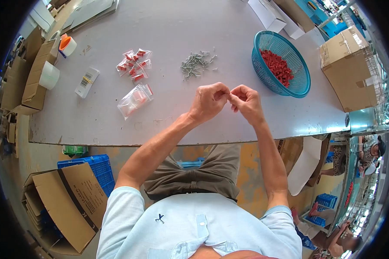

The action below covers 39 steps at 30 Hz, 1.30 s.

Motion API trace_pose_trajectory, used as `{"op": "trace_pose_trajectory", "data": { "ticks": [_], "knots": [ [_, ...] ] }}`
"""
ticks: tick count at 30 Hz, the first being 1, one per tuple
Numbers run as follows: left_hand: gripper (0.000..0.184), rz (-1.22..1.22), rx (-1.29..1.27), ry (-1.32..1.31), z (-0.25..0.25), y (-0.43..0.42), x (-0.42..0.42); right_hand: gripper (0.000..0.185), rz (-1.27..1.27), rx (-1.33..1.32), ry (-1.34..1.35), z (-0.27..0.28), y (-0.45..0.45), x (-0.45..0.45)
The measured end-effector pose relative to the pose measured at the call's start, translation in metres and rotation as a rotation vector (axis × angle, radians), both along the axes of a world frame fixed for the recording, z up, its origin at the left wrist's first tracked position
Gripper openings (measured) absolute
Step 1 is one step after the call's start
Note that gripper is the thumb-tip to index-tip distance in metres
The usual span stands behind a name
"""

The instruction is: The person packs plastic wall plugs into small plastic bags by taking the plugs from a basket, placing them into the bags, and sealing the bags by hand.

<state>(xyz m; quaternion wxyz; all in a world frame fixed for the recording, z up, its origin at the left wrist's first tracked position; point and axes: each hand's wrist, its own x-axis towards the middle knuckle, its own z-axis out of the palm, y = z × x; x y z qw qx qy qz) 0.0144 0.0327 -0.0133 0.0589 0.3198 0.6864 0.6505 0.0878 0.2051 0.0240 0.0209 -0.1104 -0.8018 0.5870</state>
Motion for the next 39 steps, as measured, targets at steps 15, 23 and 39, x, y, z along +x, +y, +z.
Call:
{"op": "trace_pose_trajectory", "data": {
  "ticks": [15, 23, 39],
  "knots": [
    [0.020, -0.175, -0.017, -0.452, 0.010, -0.010, -0.008, 0.016, 0.050, 0.379, 0.394, 0.003, -0.005, 0.016],
    [0.023, -0.067, 0.058, -0.332, 0.005, -0.003, -0.006, 0.014, -0.104, 0.161, 0.317, -0.017, -0.004, 0.023],
    [0.006, -0.231, -0.038, -0.309, 0.007, -0.005, -0.005, 0.011, -0.022, -0.062, 0.252, -0.018, -0.006, 0.025]
  ]
}}
